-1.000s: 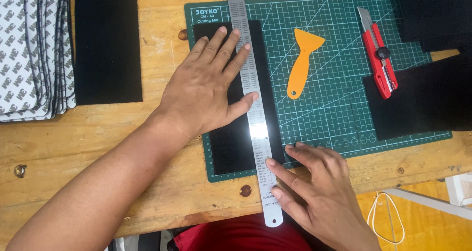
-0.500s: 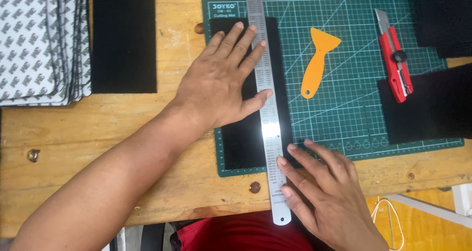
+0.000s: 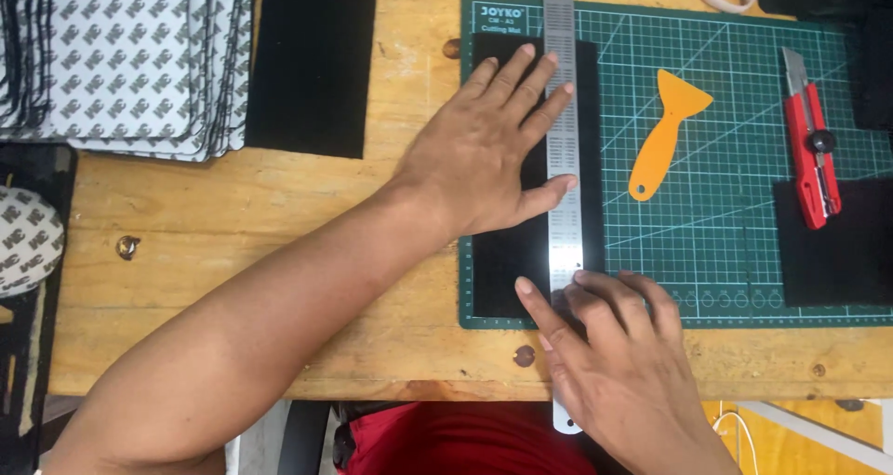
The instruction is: The person measures and cuts a black fabric sheet on a green cutting mat using a metal ruler and a red utility knife. They align the ruler, make a straight cut, and then reposition the ruler to cut a second strip from the same sheet.
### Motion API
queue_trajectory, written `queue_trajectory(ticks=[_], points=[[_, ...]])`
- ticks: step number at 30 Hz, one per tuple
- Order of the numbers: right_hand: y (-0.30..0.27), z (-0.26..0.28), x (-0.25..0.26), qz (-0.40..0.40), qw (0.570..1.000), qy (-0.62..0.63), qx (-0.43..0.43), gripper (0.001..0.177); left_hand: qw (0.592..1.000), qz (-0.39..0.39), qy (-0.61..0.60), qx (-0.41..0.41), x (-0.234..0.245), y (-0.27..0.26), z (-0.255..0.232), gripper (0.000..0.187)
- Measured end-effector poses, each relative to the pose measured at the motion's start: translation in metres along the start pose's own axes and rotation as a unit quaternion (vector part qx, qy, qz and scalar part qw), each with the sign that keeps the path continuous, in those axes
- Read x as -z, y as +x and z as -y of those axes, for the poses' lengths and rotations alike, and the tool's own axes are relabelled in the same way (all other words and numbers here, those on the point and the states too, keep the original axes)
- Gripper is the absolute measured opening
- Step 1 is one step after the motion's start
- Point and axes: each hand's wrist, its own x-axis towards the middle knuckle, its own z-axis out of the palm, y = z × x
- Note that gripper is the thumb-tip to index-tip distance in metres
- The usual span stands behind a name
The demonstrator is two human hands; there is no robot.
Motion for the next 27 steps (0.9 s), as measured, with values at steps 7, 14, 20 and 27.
queue_trajectory(ticks=[7, 14, 20, 27], points=[[0.007, 0.001, 0.004, 0.0, 1.0, -0.01, -0.003, 0.058, 1.0, -0.024, 0.006, 0.005, -0.006, 0.001, 0.0, 0.09], [0.018, -0.002, 0.007, 0.039, 0.991, 0.104, 0.073, 0.052, 1.0, 0.01, 0.006, 0.002, -0.001, 0.002, 0.001, 0.09], [0.027, 0.004, 0.007, 0.032, 0.989, 0.12, 0.076, 0.056, 1.0, 0.013, 0.009, 0.004, 0.001, 0.001, 0.001, 0.09], [0.027, 0.012, 0.001, 0.011, 0.997, 0.05, 0.062, 0.062, 1.0, 0.007, 0.012, 0.011, -0.002, 0.003, 0.0, 0.091]])
